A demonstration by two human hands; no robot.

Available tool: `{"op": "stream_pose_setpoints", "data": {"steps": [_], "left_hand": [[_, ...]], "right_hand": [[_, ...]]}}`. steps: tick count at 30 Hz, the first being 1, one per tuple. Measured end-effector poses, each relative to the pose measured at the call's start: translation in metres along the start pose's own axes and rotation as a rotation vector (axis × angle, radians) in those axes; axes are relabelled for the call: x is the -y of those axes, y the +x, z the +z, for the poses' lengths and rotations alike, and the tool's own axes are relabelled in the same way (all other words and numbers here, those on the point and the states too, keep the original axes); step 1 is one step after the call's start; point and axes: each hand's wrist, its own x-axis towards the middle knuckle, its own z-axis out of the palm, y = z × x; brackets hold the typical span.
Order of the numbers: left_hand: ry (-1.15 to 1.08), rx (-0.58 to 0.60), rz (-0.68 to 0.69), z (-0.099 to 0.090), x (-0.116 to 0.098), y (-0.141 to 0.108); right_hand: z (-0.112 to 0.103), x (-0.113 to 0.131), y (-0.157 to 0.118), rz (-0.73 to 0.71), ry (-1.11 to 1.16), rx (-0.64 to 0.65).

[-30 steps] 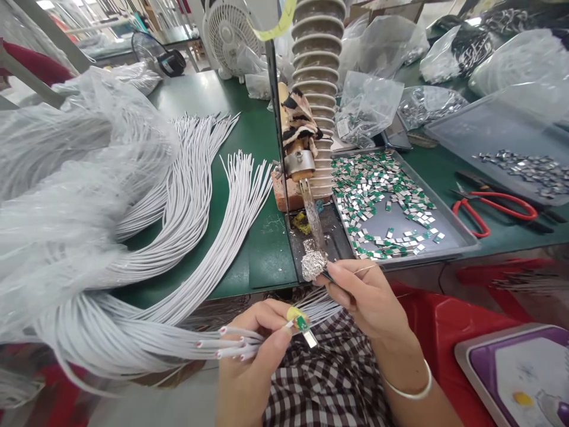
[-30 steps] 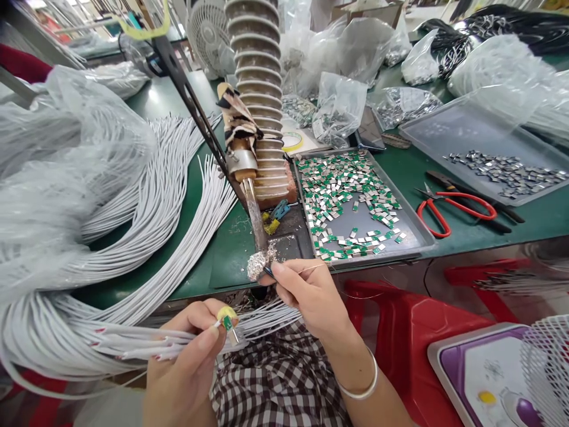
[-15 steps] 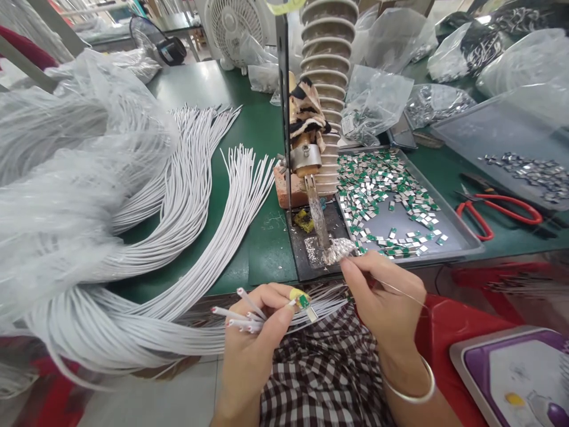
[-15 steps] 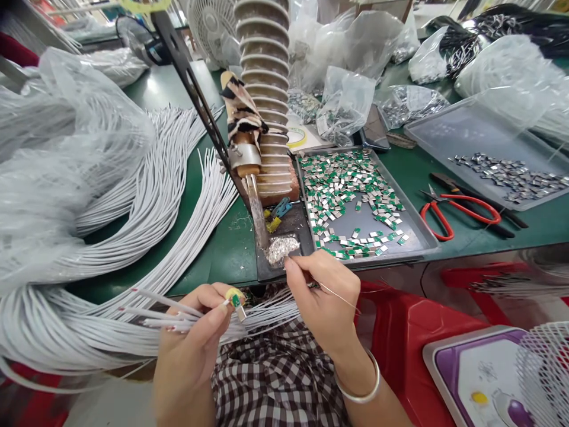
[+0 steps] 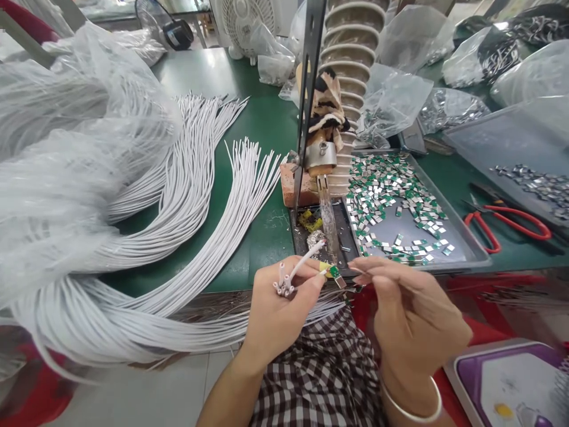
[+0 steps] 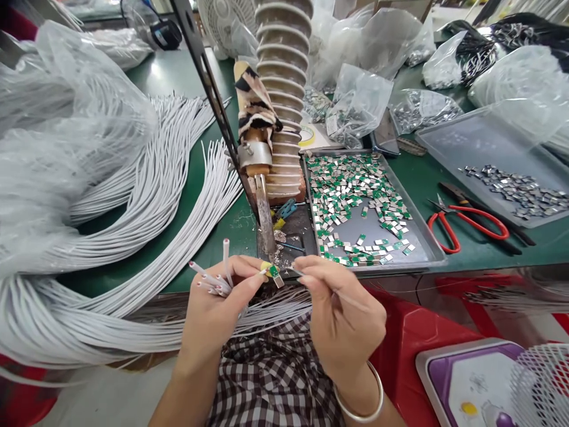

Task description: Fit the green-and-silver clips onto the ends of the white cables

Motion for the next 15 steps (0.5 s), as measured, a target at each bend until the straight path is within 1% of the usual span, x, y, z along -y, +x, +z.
{"op": "stream_pose_setpoints", "data": {"steps": [3,5,9,15], "left_hand": [[0.009,0.005,0.030,0.003,-0.003,0.003],[0.008,0.010,0.035,0.004,-0.004,0.005],[0.011,0.012,0.039,0.006,-0.006,0.007],[-0.021,0.000,0.051,0.008,-0.008,0.008]], "right_hand": [[-0.001,0.008,0.003,-0.162,-0.061,0.047],[0.001,0.010,0.006,-0.208,-0.118,0.052],[0.003,0.011,0.009,-0.237,-0.164,0.038],[0.002,0.015,0.010,-0.233,-0.166,0.039]]}}
